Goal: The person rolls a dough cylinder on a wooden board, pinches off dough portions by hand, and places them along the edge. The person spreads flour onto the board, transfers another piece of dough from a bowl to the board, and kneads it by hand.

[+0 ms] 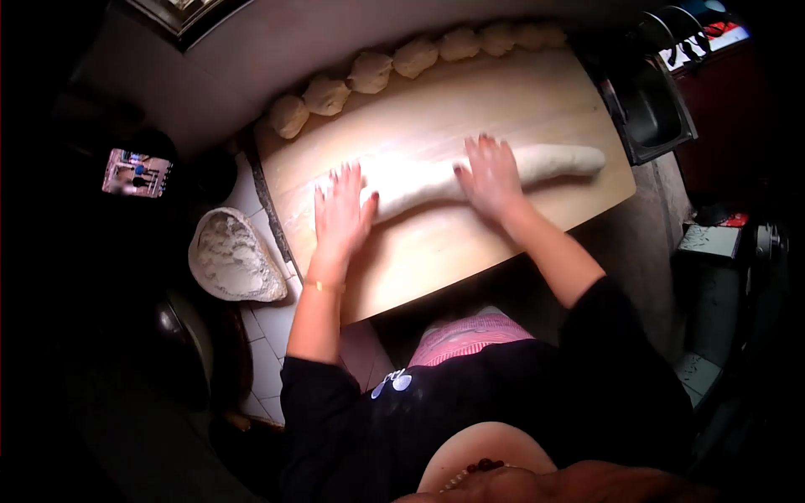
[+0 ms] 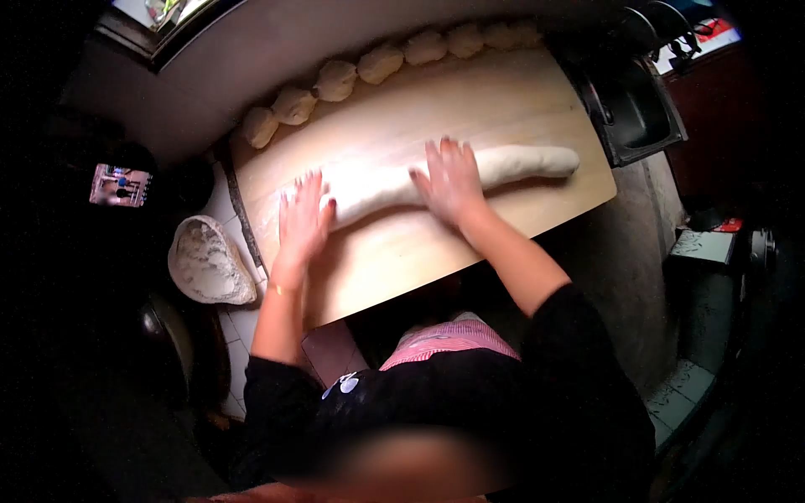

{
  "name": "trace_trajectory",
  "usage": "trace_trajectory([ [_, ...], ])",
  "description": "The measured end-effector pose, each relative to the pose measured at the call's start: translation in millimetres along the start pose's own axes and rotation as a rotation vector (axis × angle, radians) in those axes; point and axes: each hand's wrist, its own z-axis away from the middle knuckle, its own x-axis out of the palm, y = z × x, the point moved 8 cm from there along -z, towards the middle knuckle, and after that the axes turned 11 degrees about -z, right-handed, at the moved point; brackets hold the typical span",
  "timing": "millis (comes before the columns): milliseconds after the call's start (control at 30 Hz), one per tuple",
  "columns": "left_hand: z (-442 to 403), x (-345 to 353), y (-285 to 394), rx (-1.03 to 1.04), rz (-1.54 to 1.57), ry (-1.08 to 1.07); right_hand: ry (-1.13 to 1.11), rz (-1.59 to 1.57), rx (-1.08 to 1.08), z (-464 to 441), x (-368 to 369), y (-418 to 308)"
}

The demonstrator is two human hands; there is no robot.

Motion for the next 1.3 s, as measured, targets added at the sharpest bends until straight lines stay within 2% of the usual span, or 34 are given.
trace_trajectory([
  [33, 23.0, -0.8, 9.1, 0.024, 0.018, -0.065, 0.084, -0.068, -0.12, 33.6, -2.7, -1.5],
  [67, 46.7, -5.9, 18.6, 0.097, 0.015, 0.022, 0.165, -0.134, -0.245, 68.6, -9.3, -1.5],
  [100, 69.8, -12.7, 27.6, 0.163, 0.057, 0.072, 0.1, -0.117, -0.292, 101.5, -7.7, -0.1],
  [133, 89.6, -10.1, 34.9, 0.153, 0.037, 0.018, 0.035, -0.103, -0.342, 127.8, -6.1, 3.6],
  [200, 128.2, 9.1, 40.3, 0.198, 0.01, 0.091, -0.19, -0.074, -0.426, 160.8, 18.6, 28.2],
  [233, 133.2, 14.4, 39.9, 0.183, -0.006, 0.092, -0.196, -0.069, -0.492, 159.5, 16.6, 31.0],
  [333, 108.4, 14.1, 33.2, 0.092, -0.048, 0.126, -0.205, -0.068, -0.408, 107.6, 7.8, 39.0],
  [367, 88.6, 8.7, 29.8, 0.054, -0.063, 0.141, -0.102, -0.055, -0.423, 81.3, -2.0, 38.8],
  [400, 64.8, 6.1, 24.3, -0.04, -0.131, -0.01, 0.002, -0.041, -0.439, 52.0, -13.0, 39.7],
  [467, 22.0, -2.8, 6.1, -0.15, -0.092, -0.06, -0.017, 0.1, -0.315, -8.3, -21.7, 50.4],
  [533, -13.9, -5.1, -17.1, -0.236, -0.073, 0.059, 0.176, 0.307, -0.237, -58.6, -33.2, 66.5],
  [633, -37.7, -3.1, -32.7, -0.27, -0.042, 0.093, 0.428, 0.301, -0.012, -81.9, -60.8, 70.1],
  [733, -23.6, 2.4, -19.2, -0.139, 0.014, 0.03, 0.027, 0.23, 0.152, -53.0, -46.7, 67.4],
  [767, -4.8, 6.0, -13.0, -0.063, 0.025, 0.04, -0.067, 0.139, 0.112, -34.7, -32.6, 70.7],
  [833, 32.8, 2.8, 4.0, 0.031, 0.045, 0.053, 0.194, 0.081, -0.205, 34.0, -33.9, 66.2],
  [900, 74.0, 2.2, 20.7, 0.044, 0.037, 0.038, 0.155, 0.046, -0.283, 92.3, -42.4, 57.9],
  [1000, 119.6, 7.4, 45.0, 0.015, -0.017, 0.021, -0.086, 0.079, -0.296, 145.3, -24.9, 69.8],
  [1033, 126.9, 12.3, 48.0, 0.022, 0.002, 0.079, -0.068, 0.057, -0.364, 150.6, -17.9, 78.8],
  [1133, 106.2, 30.8, 36.2, -0.149, -0.1, 0.03, -0.051, 0.065, -0.501, 110.6, -30.8, 84.6],
  [1300, 11.4, -6.5, 18.3, -0.513, -0.203, -0.025, 0.094, 0.035, -0.542, -34.3, -65.7, 92.0],
])
